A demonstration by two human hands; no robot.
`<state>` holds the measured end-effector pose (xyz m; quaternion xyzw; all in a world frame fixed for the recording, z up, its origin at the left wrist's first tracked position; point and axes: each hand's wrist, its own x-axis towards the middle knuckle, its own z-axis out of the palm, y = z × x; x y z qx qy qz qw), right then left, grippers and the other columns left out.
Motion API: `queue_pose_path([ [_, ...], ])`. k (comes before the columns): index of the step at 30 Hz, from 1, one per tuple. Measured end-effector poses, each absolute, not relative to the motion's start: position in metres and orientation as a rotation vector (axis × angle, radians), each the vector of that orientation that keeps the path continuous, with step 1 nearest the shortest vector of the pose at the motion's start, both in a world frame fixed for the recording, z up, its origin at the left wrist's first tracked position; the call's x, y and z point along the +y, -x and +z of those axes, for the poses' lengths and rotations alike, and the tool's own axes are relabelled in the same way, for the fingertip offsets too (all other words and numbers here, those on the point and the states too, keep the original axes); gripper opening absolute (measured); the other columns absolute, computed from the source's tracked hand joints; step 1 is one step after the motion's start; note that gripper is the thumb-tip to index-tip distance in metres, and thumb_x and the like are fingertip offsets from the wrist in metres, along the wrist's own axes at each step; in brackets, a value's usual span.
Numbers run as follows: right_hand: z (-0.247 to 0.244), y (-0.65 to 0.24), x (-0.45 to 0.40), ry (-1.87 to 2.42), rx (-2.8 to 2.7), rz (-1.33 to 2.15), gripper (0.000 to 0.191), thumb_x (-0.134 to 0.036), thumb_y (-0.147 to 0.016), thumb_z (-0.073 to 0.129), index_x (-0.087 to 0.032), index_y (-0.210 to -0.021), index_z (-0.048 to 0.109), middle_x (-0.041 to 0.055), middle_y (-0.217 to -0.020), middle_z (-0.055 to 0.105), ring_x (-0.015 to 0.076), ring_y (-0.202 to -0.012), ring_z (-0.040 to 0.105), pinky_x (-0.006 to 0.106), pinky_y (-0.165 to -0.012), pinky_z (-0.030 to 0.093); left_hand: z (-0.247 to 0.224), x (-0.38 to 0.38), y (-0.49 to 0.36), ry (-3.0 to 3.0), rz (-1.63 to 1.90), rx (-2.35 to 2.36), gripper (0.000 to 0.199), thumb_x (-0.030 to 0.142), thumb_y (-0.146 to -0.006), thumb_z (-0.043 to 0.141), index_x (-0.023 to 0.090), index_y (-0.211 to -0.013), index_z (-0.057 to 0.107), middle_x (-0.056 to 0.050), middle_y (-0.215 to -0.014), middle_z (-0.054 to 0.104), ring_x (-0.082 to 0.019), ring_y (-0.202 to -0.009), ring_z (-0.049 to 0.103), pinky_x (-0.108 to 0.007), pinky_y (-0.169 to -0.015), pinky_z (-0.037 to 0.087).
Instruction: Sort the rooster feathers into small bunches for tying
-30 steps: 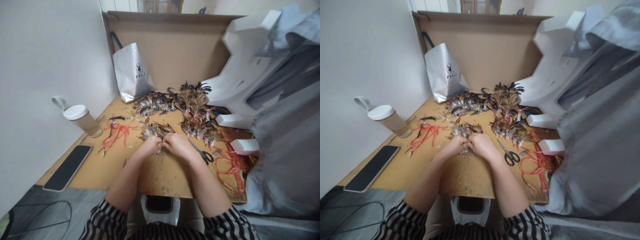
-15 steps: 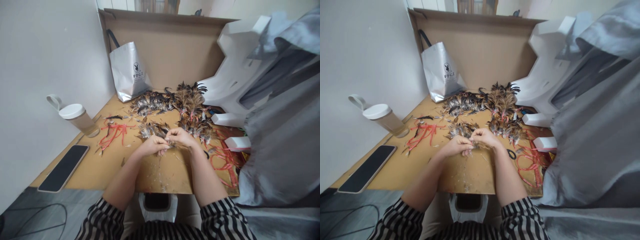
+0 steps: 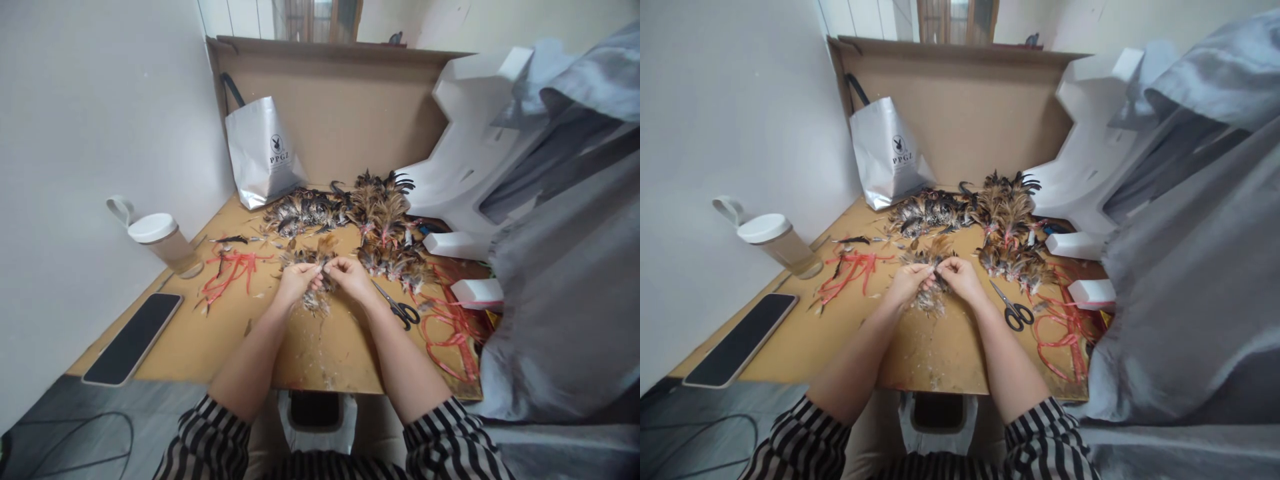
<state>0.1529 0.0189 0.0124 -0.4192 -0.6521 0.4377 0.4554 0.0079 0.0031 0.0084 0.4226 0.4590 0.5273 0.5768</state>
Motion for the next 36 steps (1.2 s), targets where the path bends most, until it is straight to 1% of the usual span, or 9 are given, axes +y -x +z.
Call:
queue_pose_path([
  [9, 0.032, -0.151, -0.003, 1.040, -2.151, 0.428, 0.018, -0.020, -0.080, 0.046, -0.015, -0.068, 0.059, 0.0035, -0.070, 0.058, 0.0121, -0.067, 0.050, 0.023, -0.065, 0.036, 0.009, 0.001, -0.002, -1.387, 1.121, 1.276, 0.012, 0.018, -0.072, 0.053, 0.012, -0.071, 0.063, 0.001, -0.048, 0.055, -0.009, -0.041, 0.049, -0.020, -0.043, 0.039],
  [14, 0.044, -0.155, -0.010, 1.071, -2.342, 0.259, 0.018, -0.018, -0.081, 0.045, -0.016, -0.071, 0.061, 0.0048, -0.074, 0.057, 0.0132, -0.070, 0.050, 0.024, -0.066, 0.034, 0.008, -0.003, 0.004, -1.857, 0.907, 1.265, 0.022, 0.013, -0.072, 0.049, 0.015, -0.051, 0.056, 0.001, -0.046, 0.054, -0.009, -0.045, 0.048, -0.019, -0.047, 0.037],
  [18, 0.048, -0.169, -0.003, 1.050, -2.240, 0.486, 0.015, -0.021, -0.077, 0.051, -0.016, -0.066, 0.061, 0.0019, -0.068, 0.056, 0.0114, -0.064, 0.049, 0.023, -0.061, 0.034, 0.015, -0.011, 0.000, -1.862, 0.812, 1.111, 0.020, 0.020, -0.073, 0.054, 0.015, -0.055, 0.059, 0.000, -0.048, 0.056, -0.009, -0.045, 0.051, -0.020, -0.048, 0.038],
  [21, 0.048, -0.181, 0.005, 0.971, -2.066, 0.970, 0.014, -0.027, -0.073, 0.057, -0.015, -0.068, 0.063, 0.0006, -0.063, 0.057, 0.0109, -0.059, 0.049, 0.023, -0.057, 0.036, 0.023, -0.018, -0.002, -1.683, 0.780, 0.977, 0.018, 0.030, -0.074, 0.056, 0.014, -0.070, 0.064, -0.002, -0.053, 0.059, -0.010, -0.044, 0.052, -0.021, -0.045, 0.040],
  [24, 0.045, -0.184, 0.009, 0.868, -1.846, 1.306, 0.018, -0.033, -0.070, 0.060, -0.015, -0.070, 0.064, 0.0013, -0.063, 0.061, 0.0123, -0.059, 0.052, 0.024, -0.058, 0.039, 0.027, -0.021, -0.003, -1.521, 0.795, 0.888, 0.025, 0.037, -0.071, 0.060, 0.012, -0.068, 0.062, -0.002, -0.051, 0.057, -0.009, -0.042, 0.051, -0.019, -0.043, 0.039],
  [27, 0.037, -0.177, 0.010, 0.823, -1.682, 1.360, 0.019, -0.034, -0.066, 0.064, -0.015, -0.068, 0.063, 0.0002, -0.062, 0.060, 0.0114, -0.058, 0.052, 0.024, -0.059, 0.040, 0.025, -0.018, -0.004, -1.308, 0.897, 0.889, 0.029, 0.040, -0.067, 0.064, 0.011, -0.064, 0.059, 0.000, -0.048, 0.054, -0.005, -0.038, 0.046, -0.017, -0.039, 0.035],
  [30, 0.029, -0.168, 0.013, 0.807, -1.533, 1.375, 0.019, -0.033, -0.063, 0.067, -0.016, -0.065, 0.060, -0.0012, -0.061, 0.059, 0.0096, -0.056, 0.050, 0.023, -0.058, 0.040, 0.019, -0.013, -0.007, -1.061, 1.025, 0.850, 0.030, 0.040, -0.063, 0.067, 0.011, -0.069, 0.058, 0.002, -0.054, 0.054, -0.002, -0.038, 0.040, -0.013, -0.036, 0.028],
  [33, 0.023, -0.161, 0.013, 0.754, -1.406, 1.409, 0.018, -0.030, -0.060, 0.068, -0.017, -0.060, 0.056, -0.0026, -0.059, 0.057, 0.0092, -0.055, 0.050, 0.023, -0.058, 0.041, 0.014, -0.011, -0.011, -0.890, 1.039, 0.760, 0.030, 0.035, -0.061, 0.070, 0.011, -0.071, 0.057, 0.003, -0.053, 0.051, 0.000, -0.037, 0.035, -0.011, -0.033, 0.020],
  [36, 0.021, -0.156, 0.012, 0.720, -1.289, 1.513, 0.019, -0.029, -0.057, 0.069, -0.017, -0.058, 0.053, -0.0033, -0.055, 0.056, 0.0094, -0.051, 0.050, 0.024, -0.056, 0.041, 0.012, -0.011, -0.012, -0.771, 0.989, 0.635, 0.027, 0.028, -0.061, 0.072, 0.010, -0.070, 0.054, 0.005, -0.052, 0.047, 0.002, -0.036, 0.030, -0.010, -0.032, 0.017],
])
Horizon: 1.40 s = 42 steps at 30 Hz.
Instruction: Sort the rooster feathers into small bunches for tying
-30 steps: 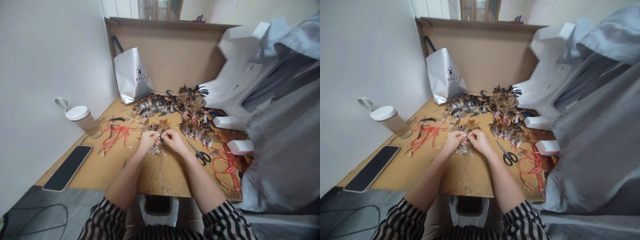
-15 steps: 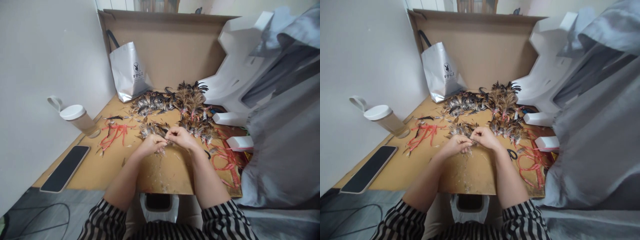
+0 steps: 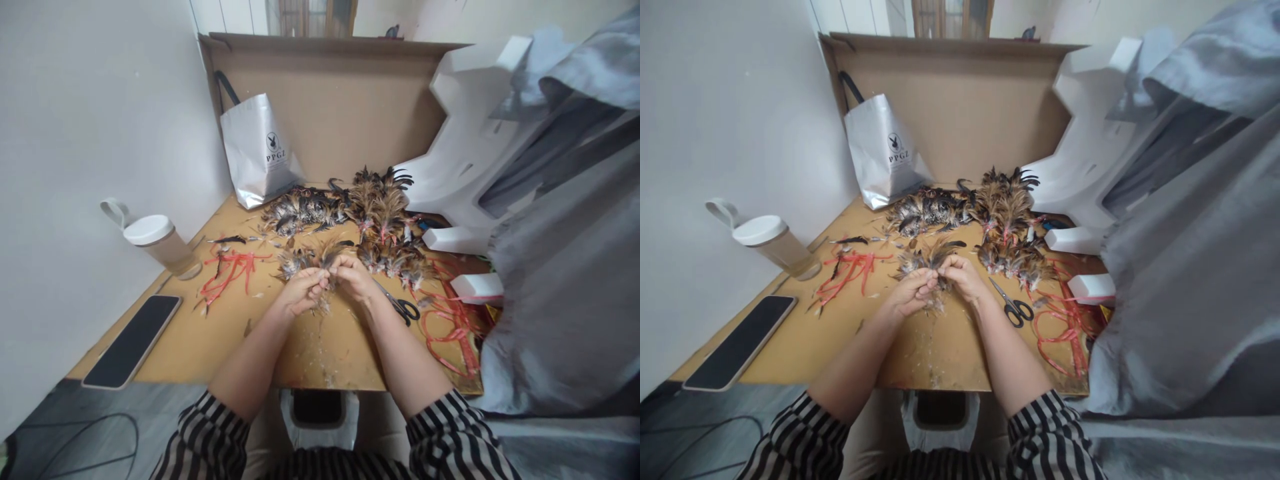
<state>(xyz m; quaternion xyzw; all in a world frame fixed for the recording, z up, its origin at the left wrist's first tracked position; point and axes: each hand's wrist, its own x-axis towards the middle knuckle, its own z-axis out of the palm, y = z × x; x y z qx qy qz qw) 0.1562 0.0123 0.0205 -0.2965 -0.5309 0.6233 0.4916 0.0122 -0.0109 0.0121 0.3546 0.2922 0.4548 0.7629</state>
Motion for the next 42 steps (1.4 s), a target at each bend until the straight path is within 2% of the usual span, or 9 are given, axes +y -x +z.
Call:
queue_pose_path([
  [6, 0.020, -0.147, 0.010, 0.700, -1.118, 1.598, 0.022, -0.028, -0.050, 0.071, -0.017, -0.056, 0.053, -0.0028, -0.055, 0.059, 0.0105, -0.053, 0.054, 0.025, -0.059, 0.043, 0.008, -0.010, -0.011, -0.611, 0.950, 0.512, 0.015, 0.016, -0.070, 0.064, 0.012, -0.072, 0.050, 0.005, -0.055, 0.043, 0.002, -0.037, 0.028, -0.006, -0.032, 0.018],
  [13, 0.017, -0.146, 0.012, 0.791, -1.156, 1.420, 0.014, -0.022, -0.053, 0.070, -0.016, -0.057, 0.058, -0.0029, -0.056, 0.061, 0.0080, -0.052, 0.053, 0.022, -0.057, 0.041, 0.006, -0.009, -0.011, -0.512, 0.895, 0.466, 0.005, 0.010, -0.075, 0.057, 0.010, -0.074, 0.053, 0.004, -0.056, 0.040, 0.002, -0.038, 0.032, -0.004, -0.032, 0.023],
  [23, 0.020, -0.149, 0.010, 0.770, -1.224, 1.472, 0.016, -0.026, -0.057, 0.072, -0.016, -0.058, 0.059, -0.0007, -0.058, 0.064, 0.0096, -0.055, 0.055, 0.023, -0.058, 0.042, 0.007, -0.010, -0.008, -0.390, 0.833, 0.369, 0.007, 0.008, -0.082, 0.047, 0.010, -0.077, 0.051, 0.003, -0.058, 0.040, 0.003, -0.038, 0.035, -0.002, -0.031, 0.024],
  [26, 0.022, -0.150, 0.010, 0.830, -1.276, 1.396, 0.015, -0.027, -0.057, 0.071, -0.015, -0.058, 0.061, -0.0001, -0.057, 0.063, 0.0090, -0.052, 0.053, 0.023, -0.055, 0.040, 0.007, -0.009, -0.009, -0.497, 0.834, 0.428, 0.004, 0.011, -0.077, 0.056, 0.010, -0.075, 0.052, 0.004, -0.056, 0.042, 0.003, -0.036, 0.034, -0.003, -0.031, 0.022],
  [28, 0.023, -0.152, 0.012, 0.893, -1.334, 1.325, 0.016, -0.028, -0.059, 0.070, -0.014, -0.059, 0.062, 0.0005, -0.056, 0.062, 0.0091, -0.051, 0.051, 0.023, -0.053, 0.039, 0.008, -0.008, -0.008, -0.638, 0.867, 0.538, 0.012, 0.018, -0.073, 0.062, 0.010, -0.071, 0.054, 0.004, -0.055, 0.044, 0.002, -0.036, 0.034, -0.006, -0.030, 0.021],
  [33, 0.019, -0.159, 0.019, 1.068, -1.473, 1.148, 0.015, -0.028, -0.061, 0.066, -0.013, -0.061, 0.061, -0.0002, -0.053, 0.058, 0.0085, -0.048, 0.045, 0.022, -0.050, 0.035, 0.014, -0.004, 0.001, -1.095, 0.926, 0.917, 0.026, 0.033, -0.065, 0.069, 0.010, -0.075, 0.061, 0.000, -0.056, 0.056, -0.004, -0.041, 0.046, -0.013, -0.037, 0.034],
  [35, 0.016, -0.160, 0.021, 1.114, -1.496, 1.115, 0.014, -0.027, -0.060, 0.065, -0.013, -0.061, 0.060, -0.0012, -0.052, 0.056, 0.0081, -0.047, 0.043, 0.022, -0.049, 0.033, 0.016, -0.003, 0.005, -1.225, 0.894, 1.028, 0.028, 0.037, -0.064, 0.069, 0.010, -0.067, 0.061, 0.000, -0.050, 0.055, -0.005, -0.039, 0.046, -0.016, -0.038, 0.036],
  [38, 0.013, -0.158, 0.022, 1.164, -1.496, 1.106, 0.013, -0.026, -0.059, 0.064, -0.014, -0.059, 0.058, -0.0029, -0.049, 0.053, 0.0075, -0.046, 0.041, 0.021, -0.047, 0.031, 0.017, -0.001, 0.009, -1.279, 0.890, 1.097, 0.031, 0.041, -0.063, 0.067, 0.011, -0.059, 0.059, 0.001, -0.044, 0.051, -0.005, -0.036, 0.044, -0.017, -0.037, 0.033],
  [42, 0.010, -0.153, 0.022, 1.215, -1.405, 1.128, 0.013, -0.025, -0.057, 0.065, -0.014, -0.057, 0.057, -0.0028, -0.051, 0.054, 0.0073, -0.047, 0.041, 0.021, -0.048, 0.031, 0.014, 0.000, 0.010, -1.180, 0.945, 1.052, 0.034, 0.044, -0.064, 0.066, 0.012, -0.060, 0.056, 0.001, -0.044, 0.051, -0.004, -0.036, 0.042, -0.016, -0.036, 0.027],
])
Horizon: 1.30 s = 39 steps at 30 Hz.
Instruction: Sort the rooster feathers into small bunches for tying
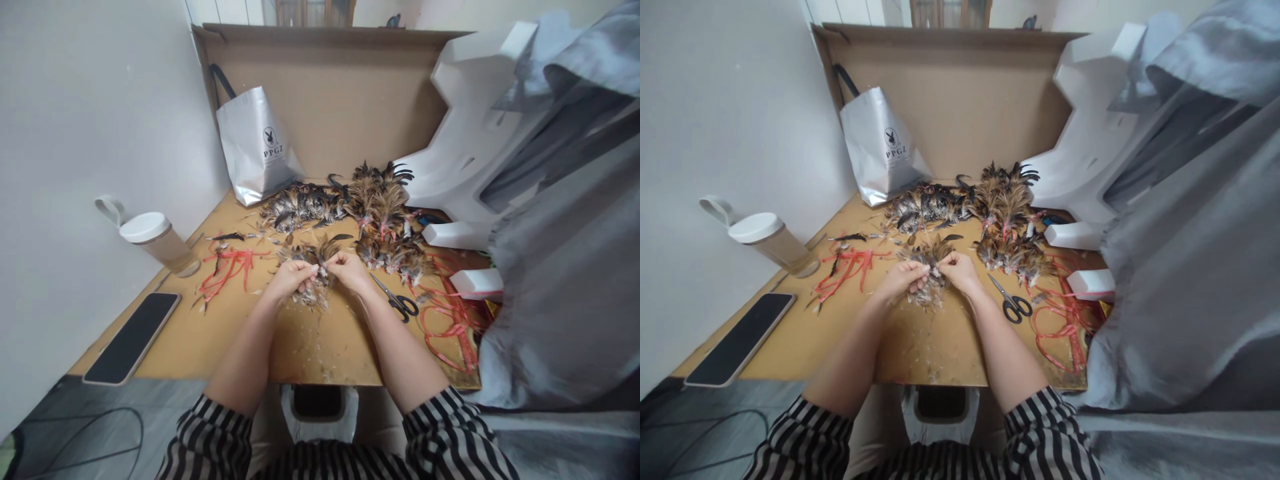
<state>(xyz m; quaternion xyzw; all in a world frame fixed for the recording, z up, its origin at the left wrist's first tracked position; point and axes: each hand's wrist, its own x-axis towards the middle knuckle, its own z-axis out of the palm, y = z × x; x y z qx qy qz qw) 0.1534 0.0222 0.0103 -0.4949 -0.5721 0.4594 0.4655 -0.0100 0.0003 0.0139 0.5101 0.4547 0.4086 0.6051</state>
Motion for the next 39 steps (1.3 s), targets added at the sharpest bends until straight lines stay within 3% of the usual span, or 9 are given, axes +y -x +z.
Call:
queue_pose_path([
  [5, 0.006, -0.153, 0.026, 1.071, -1.145, 1.392, 0.020, -0.028, -0.052, 0.069, -0.015, -0.054, 0.054, -0.0024, -0.049, 0.055, 0.0083, -0.047, 0.046, 0.023, -0.053, 0.036, 0.011, 0.004, 0.013, -1.019, 1.002, 0.941, 0.034, 0.044, -0.066, 0.065, 0.011, -0.059, 0.055, 0.003, -0.042, 0.044, -0.003, -0.035, 0.035, -0.015, -0.034, 0.021],
  [9, 0.006, -0.152, 0.026, 0.923, -1.054, 1.619, 0.022, -0.027, -0.050, 0.071, -0.016, -0.053, 0.053, -0.0022, -0.049, 0.056, 0.0086, -0.048, 0.048, 0.023, -0.054, 0.037, 0.010, 0.006, 0.013, -0.868, 1.071, 0.843, 0.029, 0.036, -0.062, 0.070, 0.010, -0.064, 0.059, 0.000, -0.055, 0.052, -0.002, -0.043, 0.040, -0.014, -0.036, 0.022],
  [16, 0.000, -0.148, 0.025, 1.019, -1.139, 1.507, 0.013, -0.020, -0.052, 0.067, -0.015, -0.053, 0.054, -0.0033, -0.046, 0.053, 0.0077, -0.045, 0.046, 0.022, -0.051, 0.036, 0.011, 0.000, 0.002, -1.035, 1.113, 0.779, 0.028, 0.035, -0.069, 0.066, 0.010, -0.080, 0.066, -0.001, -0.056, 0.057, -0.005, -0.047, 0.047, -0.015, -0.043, 0.032],
  [25, -0.006, -0.150, 0.027, 1.062, -1.170, 1.622, 0.020, -0.030, -0.050, 0.070, -0.014, -0.055, 0.058, 0.0002, -0.053, 0.059, 0.0077, -0.048, 0.049, 0.022, -0.051, 0.040, 0.007, 0.005, 0.006, -1.338, 1.057, 0.991, 0.027, 0.038, -0.068, 0.064, 0.011, -0.069, 0.065, -0.005, -0.060, 0.063, -0.008, -0.047, 0.052, -0.019, -0.047, 0.041],
  [28, -0.005, -0.153, 0.028, 1.125, -1.267, 1.554, 0.022, -0.033, -0.053, 0.069, -0.014, -0.059, 0.061, 0.0001, -0.053, 0.058, 0.0076, -0.048, 0.048, 0.021, -0.051, 0.039, 0.002, 0.008, 0.006, -1.269, 1.052, 1.046, 0.024, 0.033, -0.062, 0.069, 0.010, -0.072, 0.066, -0.004, -0.059, 0.063, -0.008, -0.049, 0.053, -0.019, -0.050, 0.043],
  [34, -0.006, -0.158, 0.028, 1.269, -1.586, 1.208, 0.022, -0.036, -0.060, 0.063, -0.014, -0.062, 0.061, -0.0037, -0.048, 0.050, 0.0057, -0.044, 0.037, 0.019, -0.044, 0.027, -0.007, 0.011, 0.005, -1.202, 1.053, 1.137, 0.023, 0.023, -0.059, 0.070, 0.009, -0.077, 0.067, -0.004, -0.058, 0.063, -0.008, -0.049, 0.054, -0.020, -0.053, 0.044],
  [39, -0.005, -0.151, 0.025, 1.279, -1.692, 1.077, 0.023, -0.036, -0.063, 0.059, -0.014, -0.060, 0.061, -0.0027, -0.050, 0.051, 0.0072, -0.047, 0.038, 0.021, -0.047, 0.028, -0.006, 0.010, 0.002, -1.226, 1.009, 1.180, 0.019, 0.019, -0.057, 0.070, 0.009, -0.074, 0.067, -0.002, -0.056, 0.062, -0.008, -0.047, 0.052, -0.021, -0.051, 0.044],
])
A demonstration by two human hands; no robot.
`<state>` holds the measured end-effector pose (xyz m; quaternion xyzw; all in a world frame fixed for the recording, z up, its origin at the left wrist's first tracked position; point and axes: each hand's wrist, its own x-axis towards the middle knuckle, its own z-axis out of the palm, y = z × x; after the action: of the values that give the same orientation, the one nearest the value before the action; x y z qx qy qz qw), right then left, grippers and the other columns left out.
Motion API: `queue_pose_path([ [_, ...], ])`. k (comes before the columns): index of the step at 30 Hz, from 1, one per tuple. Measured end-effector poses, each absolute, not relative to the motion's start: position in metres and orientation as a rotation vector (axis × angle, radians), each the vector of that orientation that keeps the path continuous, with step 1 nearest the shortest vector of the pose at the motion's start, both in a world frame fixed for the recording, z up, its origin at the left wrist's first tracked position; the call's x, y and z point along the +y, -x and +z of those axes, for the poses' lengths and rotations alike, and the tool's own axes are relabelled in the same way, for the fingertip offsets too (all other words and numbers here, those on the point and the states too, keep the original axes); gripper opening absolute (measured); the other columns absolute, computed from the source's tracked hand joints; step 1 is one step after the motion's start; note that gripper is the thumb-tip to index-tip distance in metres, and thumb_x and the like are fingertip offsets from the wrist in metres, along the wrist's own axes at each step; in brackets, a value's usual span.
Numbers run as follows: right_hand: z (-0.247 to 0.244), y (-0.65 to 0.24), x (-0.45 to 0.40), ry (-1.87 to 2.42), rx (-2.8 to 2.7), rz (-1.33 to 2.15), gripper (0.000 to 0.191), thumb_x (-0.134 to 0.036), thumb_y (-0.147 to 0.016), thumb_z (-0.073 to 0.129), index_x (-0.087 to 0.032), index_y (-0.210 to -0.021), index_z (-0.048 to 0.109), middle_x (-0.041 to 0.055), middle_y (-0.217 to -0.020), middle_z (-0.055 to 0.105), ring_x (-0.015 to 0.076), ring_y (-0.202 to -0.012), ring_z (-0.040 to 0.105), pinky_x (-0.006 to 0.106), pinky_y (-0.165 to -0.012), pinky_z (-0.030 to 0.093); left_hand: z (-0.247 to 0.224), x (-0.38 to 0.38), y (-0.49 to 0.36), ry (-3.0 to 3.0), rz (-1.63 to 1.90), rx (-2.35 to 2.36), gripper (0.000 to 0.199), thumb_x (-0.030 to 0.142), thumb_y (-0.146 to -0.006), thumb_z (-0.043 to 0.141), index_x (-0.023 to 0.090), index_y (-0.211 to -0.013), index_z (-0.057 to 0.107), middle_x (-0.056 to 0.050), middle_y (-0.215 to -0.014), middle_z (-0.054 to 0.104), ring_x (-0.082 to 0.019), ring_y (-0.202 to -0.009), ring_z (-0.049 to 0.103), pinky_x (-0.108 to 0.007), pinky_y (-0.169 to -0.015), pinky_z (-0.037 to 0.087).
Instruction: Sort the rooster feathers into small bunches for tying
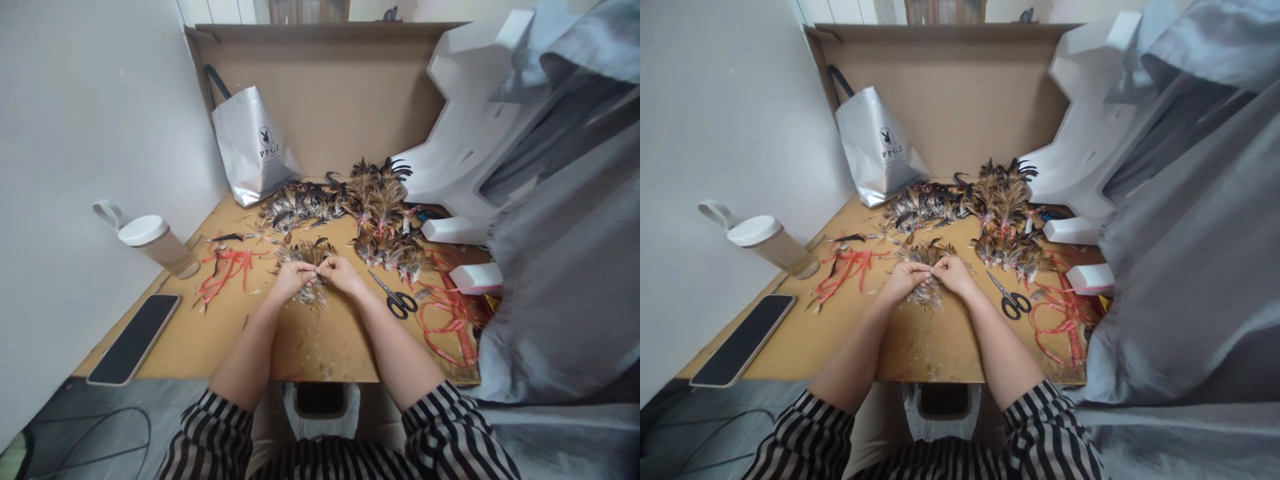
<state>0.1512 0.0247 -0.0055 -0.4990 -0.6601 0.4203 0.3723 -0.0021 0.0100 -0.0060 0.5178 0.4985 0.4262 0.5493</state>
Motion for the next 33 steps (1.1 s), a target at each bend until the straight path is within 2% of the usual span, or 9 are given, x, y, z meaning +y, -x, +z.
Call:
queue_pose_path([
  [6, -0.004, -0.144, 0.023, 1.227, -1.612, 1.147, 0.024, -0.037, -0.063, 0.060, -0.013, -0.062, 0.062, -0.0013, -0.054, 0.056, 0.0076, -0.048, 0.040, 0.022, -0.050, 0.031, -0.005, 0.008, 0.003, -1.334, 1.006, 1.277, 0.017, 0.024, -0.054, 0.072, 0.011, -0.064, 0.066, 0.001, -0.047, 0.056, -0.006, -0.041, 0.046, -0.019, -0.045, 0.039],
  [13, -0.002, -0.148, 0.025, 1.126, -1.569, 1.324, 0.028, -0.035, -0.066, 0.057, -0.014, -0.079, 0.068, -0.0027, -0.053, 0.056, 0.0068, -0.046, 0.042, 0.020, -0.048, 0.031, -0.004, 0.010, 0.010, -1.303, 0.966, 1.197, 0.026, 0.032, -0.054, 0.074, 0.011, -0.067, 0.066, -0.001, -0.051, 0.059, -0.007, -0.043, 0.048, -0.020, -0.046, 0.039],
  [18, -0.004, -0.154, 0.028, 1.143, -1.579, 1.356, 0.025, -0.034, -0.066, 0.057, -0.015, -0.079, 0.069, -0.0014, -0.058, 0.061, 0.0049, -0.041, 0.037, 0.019, -0.042, 0.028, 0.003, 0.007, 0.013, -1.254, 0.995, 1.145, 0.028, 0.034, -0.055, 0.073, 0.012, -0.069, 0.064, -0.001, -0.052, 0.058, -0.006, -0.043, 0.048, -0.019, -0.046, 0.039],
  [23, 0.004, -0.156, 0.024, 1.106, -1.605, 1.442, 0.024, -0.030, -0.064, 0.062, -0.014, -0.081, 0.069, 0.0005, -0.060, 0.063, 0.0051, -0.043, 0.042, 0.018, -0.043, 0.031, 0.003, 0.007, 0.015, -1.263, 0.986, 1.099, 0.028, 0.034, -0.057, 0.072, 0.011, -0.071, 0.063, -0.001, -0.056, 0.060, -0.006, -0.046, 0.049, -0.018, -0.047, 0.039],
  [26, 0.003, -0.156, 0.024, 1.094, -1.638, 1.441, 0.026, -0.034, -0.064, 0.063, -0.014, -0.079, 0.069, -0.0004, -0.054, 0.061, 0.0053, -0.042, 0.042, 0.018, -0.043, 0.031, 0.002, 0.007, 0.016, -1.268, 0.977, 1.104, 0.028, 0.034, -0.058, 0.072, 0.011, -0.071, 0.062, -0.001, -0.055, 0.059, -0.006, -0.046, 0.049, -0.018, -0.047, 0.039],
  [33, 0.000, -0.155, 0.026, 1.041, -1.593, 1.482, 0.028, -0.040, -0.065, 0.061, -0.013, -0.069, 0.068, 0.0035, -0.064, 0.066, 0.0051, -0.044, 0.043, 0.019, -0.043, 0.031, 0.006, 0.005, 0.015, -1.294, 0.947, 1.084, 0.029, 0.035, -0.057, 0.072, 0.011, -0.071, 0.062, -0.003, -0.060, 0.062, -0.007, -0.050, 0.051, -0.018, -0.049, 0.040],
])
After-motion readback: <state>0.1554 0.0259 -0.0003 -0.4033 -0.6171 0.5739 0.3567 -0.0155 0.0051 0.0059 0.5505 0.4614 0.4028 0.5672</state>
